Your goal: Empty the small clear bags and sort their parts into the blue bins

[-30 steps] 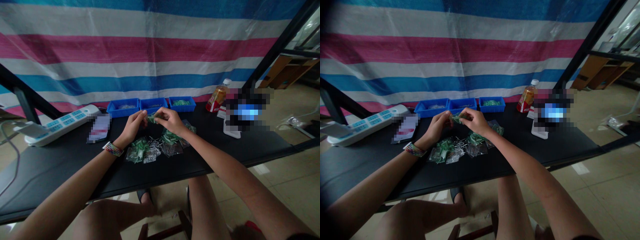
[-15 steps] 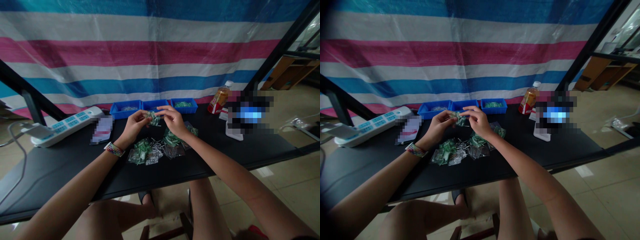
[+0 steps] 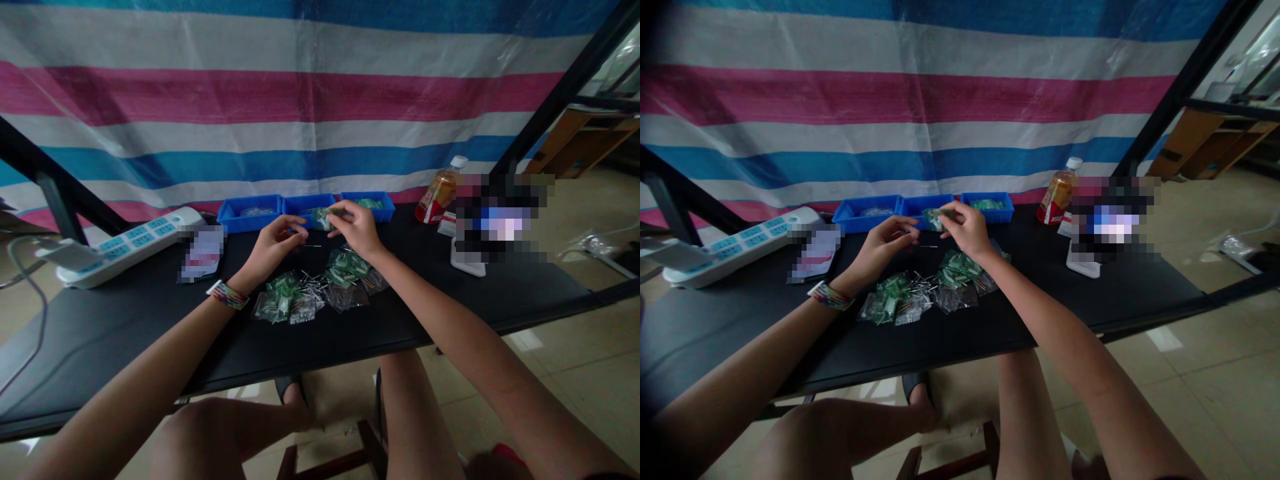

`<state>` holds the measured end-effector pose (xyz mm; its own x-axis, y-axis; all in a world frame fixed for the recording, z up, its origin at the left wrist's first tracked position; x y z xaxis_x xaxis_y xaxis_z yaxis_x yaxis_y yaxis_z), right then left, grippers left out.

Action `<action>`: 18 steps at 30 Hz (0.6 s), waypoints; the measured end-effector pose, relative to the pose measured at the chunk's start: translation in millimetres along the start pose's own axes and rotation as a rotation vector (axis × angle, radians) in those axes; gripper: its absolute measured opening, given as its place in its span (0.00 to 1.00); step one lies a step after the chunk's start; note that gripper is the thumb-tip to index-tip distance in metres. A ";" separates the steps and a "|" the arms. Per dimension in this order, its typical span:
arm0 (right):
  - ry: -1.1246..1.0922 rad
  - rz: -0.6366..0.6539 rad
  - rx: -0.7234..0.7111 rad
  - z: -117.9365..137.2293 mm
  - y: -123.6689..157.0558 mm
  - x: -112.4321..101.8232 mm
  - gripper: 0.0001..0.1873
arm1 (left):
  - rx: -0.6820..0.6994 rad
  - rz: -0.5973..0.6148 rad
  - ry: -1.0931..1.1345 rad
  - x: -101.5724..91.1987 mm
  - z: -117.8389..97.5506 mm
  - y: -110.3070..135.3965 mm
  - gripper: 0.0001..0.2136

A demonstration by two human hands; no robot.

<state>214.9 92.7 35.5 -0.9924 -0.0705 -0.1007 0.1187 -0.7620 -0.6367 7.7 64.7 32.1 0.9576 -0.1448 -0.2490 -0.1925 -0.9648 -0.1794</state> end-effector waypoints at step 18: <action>0.826 0.151 -0.307 13.9 0.9 -21.3 0.13 | 0.301 0.128 -0.757 8.3 10.8 -2.5 0.08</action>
<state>235.7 84.6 47.7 -0.6404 0.4201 -0.6430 0.3671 -0.5680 -0.7367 13.8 68.3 20.2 0.5417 0.0417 -0.8395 -0.4426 -0.8350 -0.3270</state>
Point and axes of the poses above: each hand's wrist, its own y-axis away from the middle knuckle, its own x-axis out of the palm, z = x × y, the point moved 7 cm from there along -y, towards the middle knuckle, and after that the axes turned 11 degrees about -x, right-handed, at the moved point
